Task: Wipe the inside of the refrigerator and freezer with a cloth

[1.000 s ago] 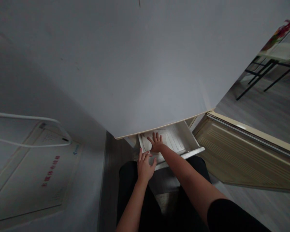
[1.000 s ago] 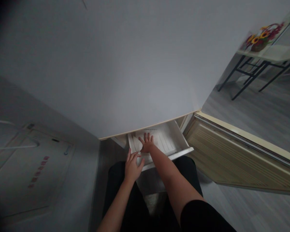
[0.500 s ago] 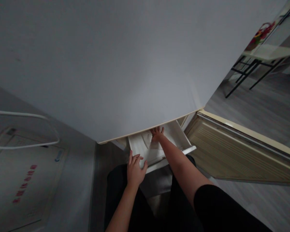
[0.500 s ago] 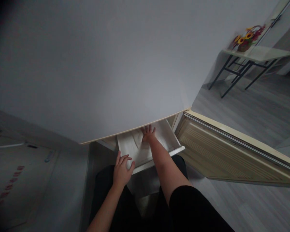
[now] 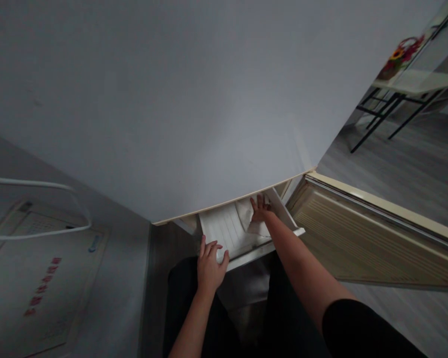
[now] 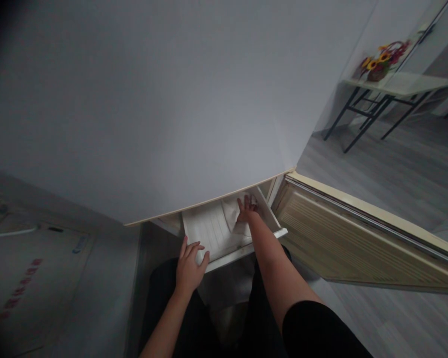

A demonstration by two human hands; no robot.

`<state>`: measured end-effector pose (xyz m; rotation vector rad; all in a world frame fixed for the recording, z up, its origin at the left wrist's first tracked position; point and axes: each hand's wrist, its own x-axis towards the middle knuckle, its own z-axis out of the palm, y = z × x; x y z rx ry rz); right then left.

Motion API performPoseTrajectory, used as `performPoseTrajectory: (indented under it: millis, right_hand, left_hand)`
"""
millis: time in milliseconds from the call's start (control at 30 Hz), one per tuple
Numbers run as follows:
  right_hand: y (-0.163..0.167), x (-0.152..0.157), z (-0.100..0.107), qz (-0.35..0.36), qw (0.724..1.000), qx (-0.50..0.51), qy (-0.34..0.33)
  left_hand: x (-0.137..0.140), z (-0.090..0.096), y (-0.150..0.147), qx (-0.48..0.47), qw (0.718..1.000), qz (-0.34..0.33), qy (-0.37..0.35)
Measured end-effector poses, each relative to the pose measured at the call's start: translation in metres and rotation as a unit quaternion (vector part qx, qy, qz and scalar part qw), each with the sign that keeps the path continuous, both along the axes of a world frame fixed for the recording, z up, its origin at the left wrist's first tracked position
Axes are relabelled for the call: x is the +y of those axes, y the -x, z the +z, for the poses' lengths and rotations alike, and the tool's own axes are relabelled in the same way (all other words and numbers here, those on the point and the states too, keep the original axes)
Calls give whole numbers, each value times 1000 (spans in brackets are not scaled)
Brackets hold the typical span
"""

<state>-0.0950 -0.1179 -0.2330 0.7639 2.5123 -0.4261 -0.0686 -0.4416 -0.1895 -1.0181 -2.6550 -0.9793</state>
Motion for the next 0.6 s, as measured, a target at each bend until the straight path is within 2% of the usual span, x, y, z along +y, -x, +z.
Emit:
performPoseTrajectory:
  millis: [200,300,433,500,600]
  right_hand:
    - [12,-16,25,25,998,-48,-37]
    - [24,-44,32,89,995,-29,-31]
    - [42,-107,23,224,974,40,-8]
    - [51,-134,16,267,961,69,2]
    - [62,-142,11,288,954,85,3]
  left_hand:
    - [1,0,-1,1,1000,4,-2]
    - [2,0,-1,5,1000,9,-4]
    - [2,1,0,8,1000,2,3]
    - [1,1,0,10,1000,-3,8]
    - [0,2,0,11,1000,-8,14]
